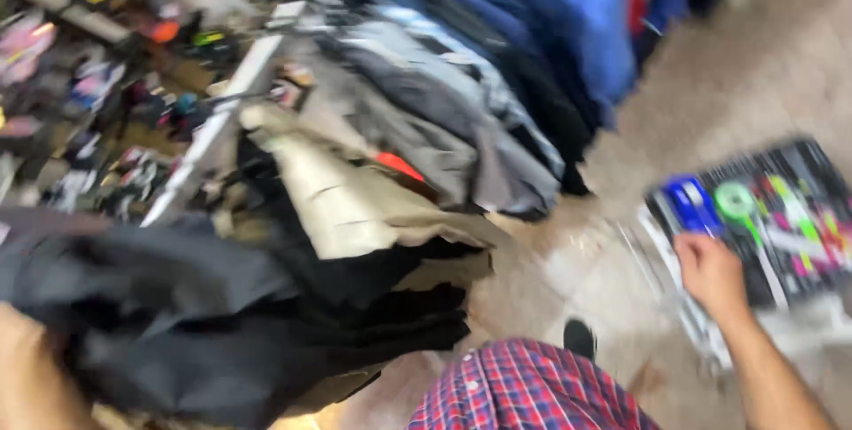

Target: Putting pants on hangers and hanging them on a clothing rack in a store

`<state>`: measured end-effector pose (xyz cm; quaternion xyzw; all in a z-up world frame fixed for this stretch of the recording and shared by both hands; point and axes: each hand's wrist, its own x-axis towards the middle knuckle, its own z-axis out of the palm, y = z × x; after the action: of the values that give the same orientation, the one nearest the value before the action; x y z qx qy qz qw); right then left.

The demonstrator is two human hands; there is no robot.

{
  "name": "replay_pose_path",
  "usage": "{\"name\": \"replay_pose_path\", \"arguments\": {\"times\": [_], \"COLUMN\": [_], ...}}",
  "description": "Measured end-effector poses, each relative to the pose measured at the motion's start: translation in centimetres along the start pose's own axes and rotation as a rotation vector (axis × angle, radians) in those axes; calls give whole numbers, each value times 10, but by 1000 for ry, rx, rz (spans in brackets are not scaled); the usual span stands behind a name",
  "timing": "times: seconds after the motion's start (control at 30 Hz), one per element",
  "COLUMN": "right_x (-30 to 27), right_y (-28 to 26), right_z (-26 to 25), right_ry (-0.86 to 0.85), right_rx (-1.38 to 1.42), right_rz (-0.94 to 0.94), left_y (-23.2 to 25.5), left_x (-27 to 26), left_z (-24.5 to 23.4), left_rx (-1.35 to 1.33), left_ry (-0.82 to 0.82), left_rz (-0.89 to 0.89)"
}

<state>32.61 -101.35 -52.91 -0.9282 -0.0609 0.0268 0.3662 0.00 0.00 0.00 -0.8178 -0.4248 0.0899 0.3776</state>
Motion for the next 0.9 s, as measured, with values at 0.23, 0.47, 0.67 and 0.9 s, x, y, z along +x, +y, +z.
{"name": "replay_pose_path", "arguments": {"times": [0.23, 0.47, 0.67, 0.9], "right_x": [-13, -110, -185, -135], "right_y": [-255, -554, -795, -926], "right_z": [-71, -111, -56, 51], "right_ry": [112, -177, -323, -131], "right_rx": [150, 324, 682, 711], "right_rz": [-581, -1278, -1735, -1477], "left_y": [49, 13, 15, 55], "left_x": [-83, -65, -41, -14], "left_z": [-137, -152, -135, -76], "left_rx": [-1473, -1411, -1198, -1810], "left_ry": [-5, 78, 287, 102], "left_rz": [108, 463, 589, 625]}}
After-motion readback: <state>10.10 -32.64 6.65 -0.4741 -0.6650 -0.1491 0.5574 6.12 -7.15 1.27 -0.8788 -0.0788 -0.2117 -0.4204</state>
